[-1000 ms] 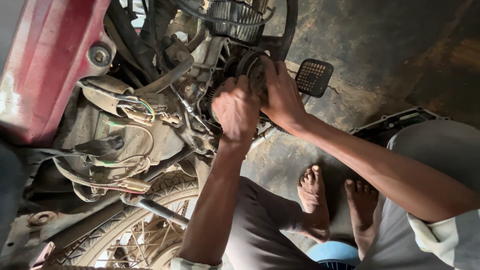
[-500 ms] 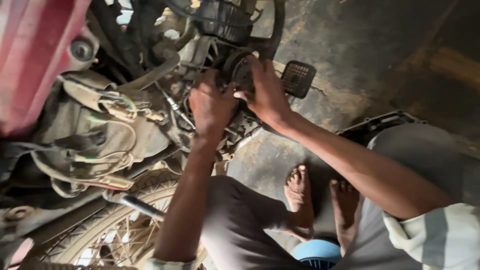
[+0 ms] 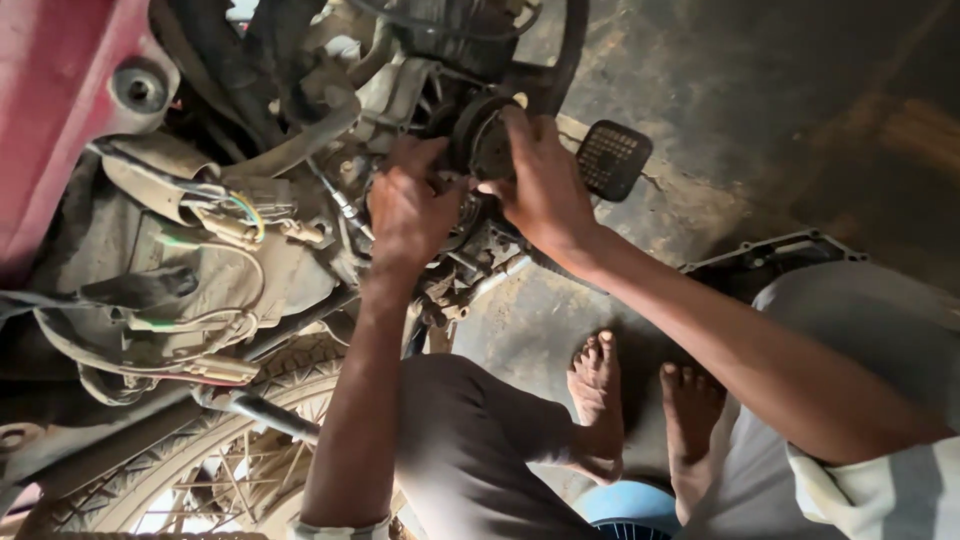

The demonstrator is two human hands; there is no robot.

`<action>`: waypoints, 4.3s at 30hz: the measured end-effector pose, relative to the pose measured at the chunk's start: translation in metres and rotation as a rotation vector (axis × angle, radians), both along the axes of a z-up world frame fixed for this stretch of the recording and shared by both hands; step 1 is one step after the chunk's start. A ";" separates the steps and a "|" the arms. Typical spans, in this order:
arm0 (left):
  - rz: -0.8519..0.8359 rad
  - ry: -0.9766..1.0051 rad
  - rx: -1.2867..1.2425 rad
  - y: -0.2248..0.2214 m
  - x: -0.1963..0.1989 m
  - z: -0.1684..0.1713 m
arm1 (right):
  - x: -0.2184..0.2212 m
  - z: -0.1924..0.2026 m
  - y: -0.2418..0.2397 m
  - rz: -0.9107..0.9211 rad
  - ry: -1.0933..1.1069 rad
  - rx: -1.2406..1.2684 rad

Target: The recorder and another person work together to repair components of a motorcycle engine on the floor.

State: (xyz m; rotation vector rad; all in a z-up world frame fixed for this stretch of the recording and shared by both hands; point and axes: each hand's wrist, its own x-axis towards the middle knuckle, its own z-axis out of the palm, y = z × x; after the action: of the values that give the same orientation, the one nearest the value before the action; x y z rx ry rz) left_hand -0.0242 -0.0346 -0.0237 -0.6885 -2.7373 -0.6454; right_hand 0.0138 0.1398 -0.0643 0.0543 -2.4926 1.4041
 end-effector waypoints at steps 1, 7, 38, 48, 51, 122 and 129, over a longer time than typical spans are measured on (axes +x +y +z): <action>0.008 0.000 -0.002 0.002 0.001 0.000 | -0.001 -0.002 -0.002 0.008 0.000 -0.002; 0.095 0.134 -0.013 0.023 -0.001 -0.015 | -0.005 -0.006 -0.002 0.015 -0.008 -0.015; 0.194 0.159 -0.110 0.035 -0.030 -0.031 | -0.018 -0.021 -0.002 -0.015 0.072 0.062; 0.200 0.244 -0.117 0.033 -0.009 -0.026 | 0.006 -0.007 0.003 0.046 0.133 0.045; 0.239 0.147 -0.179 0.033 0.004 -0.024 | 0.007 -0.003 0.013 0.122 -0.047 -0.106; -0.452 -0.351 -0.788 0.128 0.076 0.004 | 0.484 -0.341 0.239 -1.067 -0.530 0.018; -0.659 -0.352 -0.635 0.082 0.040 -0.032 | 0.482 -0.392 0.324 -1.112 -0.414 0.444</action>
State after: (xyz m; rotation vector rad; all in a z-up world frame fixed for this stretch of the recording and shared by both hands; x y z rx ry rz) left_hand 0.0154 0.0470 -0.0553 -1.8157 -3.0255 0.0436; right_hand 0.4955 0.4637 -0.4563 -1.3970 -2.3349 0.4035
